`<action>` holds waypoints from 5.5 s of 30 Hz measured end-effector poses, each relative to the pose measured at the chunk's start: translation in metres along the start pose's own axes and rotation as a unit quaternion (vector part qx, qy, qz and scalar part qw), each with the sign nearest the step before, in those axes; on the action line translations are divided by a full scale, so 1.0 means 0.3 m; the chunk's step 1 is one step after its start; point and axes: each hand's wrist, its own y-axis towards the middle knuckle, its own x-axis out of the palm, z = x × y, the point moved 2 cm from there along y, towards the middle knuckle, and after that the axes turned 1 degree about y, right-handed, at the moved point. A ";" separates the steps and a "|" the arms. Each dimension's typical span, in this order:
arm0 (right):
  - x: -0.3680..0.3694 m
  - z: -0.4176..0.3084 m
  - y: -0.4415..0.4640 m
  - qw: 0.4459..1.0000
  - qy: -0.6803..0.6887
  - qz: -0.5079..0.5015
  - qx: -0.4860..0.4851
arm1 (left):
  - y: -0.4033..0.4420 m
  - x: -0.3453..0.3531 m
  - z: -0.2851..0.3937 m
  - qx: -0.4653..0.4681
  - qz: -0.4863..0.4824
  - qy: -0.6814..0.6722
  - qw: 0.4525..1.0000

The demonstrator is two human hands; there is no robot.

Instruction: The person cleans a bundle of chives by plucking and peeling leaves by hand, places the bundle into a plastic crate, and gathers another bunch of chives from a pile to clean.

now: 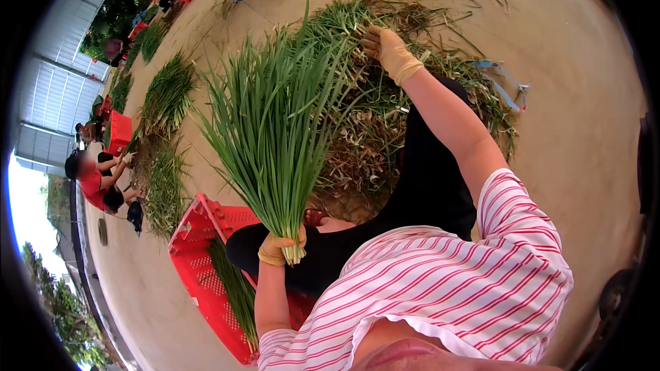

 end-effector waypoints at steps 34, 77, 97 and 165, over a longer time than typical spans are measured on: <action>0.127 0.094 -0.078 0.927 -0.295 -0.231 -0.001 | 0.028 0.017 -0.032 -0.114 -0.021 0.076 0.990; 0.101 0.074 -0.187 0.812 -0.555 -0.158 -0.084 | 0.041 -0.034 -0.065 -0.100 -0.034 0.089 0.990; 0.112 0.181 -0.191 0.942 -0.166 -0.266 0.116 | 0.050 -0.007 -0.061 -0.087 0.006 0.096 0.992; 0.044 -0.062 -0.127 0.936 -0.158 -0.045 -0.310 | 0.050 -0.030 -0.069 -0.088 0.003 0.087 0.992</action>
